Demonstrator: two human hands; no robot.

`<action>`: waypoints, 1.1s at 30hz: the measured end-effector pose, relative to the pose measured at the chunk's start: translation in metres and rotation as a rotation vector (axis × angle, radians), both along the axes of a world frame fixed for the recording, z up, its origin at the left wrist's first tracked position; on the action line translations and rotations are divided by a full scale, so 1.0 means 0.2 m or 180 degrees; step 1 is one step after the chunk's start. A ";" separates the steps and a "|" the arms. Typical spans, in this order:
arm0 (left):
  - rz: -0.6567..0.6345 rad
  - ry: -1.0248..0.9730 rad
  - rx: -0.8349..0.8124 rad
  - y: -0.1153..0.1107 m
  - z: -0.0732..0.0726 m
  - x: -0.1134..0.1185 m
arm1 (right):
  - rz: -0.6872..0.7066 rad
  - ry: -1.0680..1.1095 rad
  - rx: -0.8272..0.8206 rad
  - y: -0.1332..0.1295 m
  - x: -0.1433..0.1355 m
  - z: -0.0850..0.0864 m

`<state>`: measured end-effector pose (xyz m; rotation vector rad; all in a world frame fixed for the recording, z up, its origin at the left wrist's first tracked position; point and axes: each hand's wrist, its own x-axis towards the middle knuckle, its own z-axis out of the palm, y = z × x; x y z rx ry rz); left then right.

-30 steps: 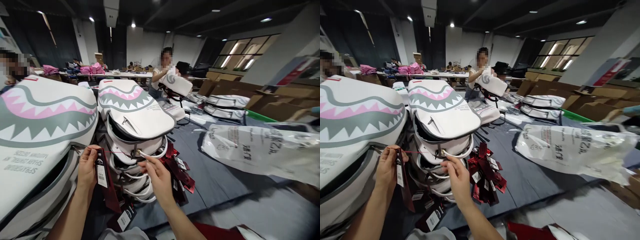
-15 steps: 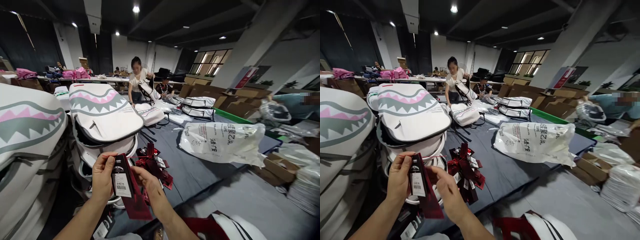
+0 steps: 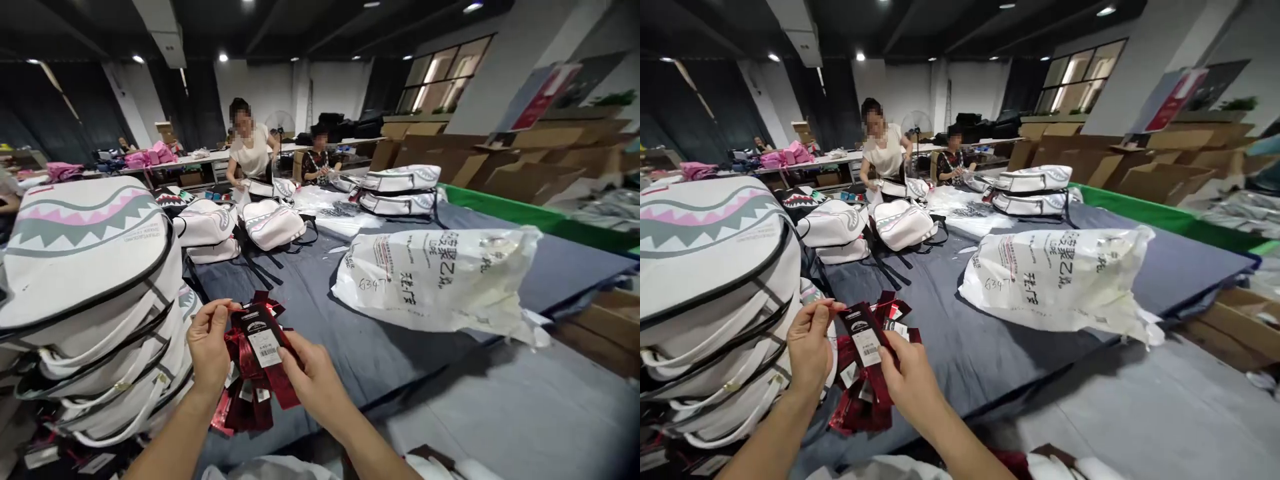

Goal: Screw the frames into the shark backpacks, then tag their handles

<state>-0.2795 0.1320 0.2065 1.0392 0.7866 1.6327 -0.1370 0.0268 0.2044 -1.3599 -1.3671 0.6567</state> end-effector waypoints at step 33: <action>-0.1121 0.0503 -0.2239 0.31 -0.55 0.74 | -0.1708 -0.0293 -0.2462 0.46 1.03 -1.16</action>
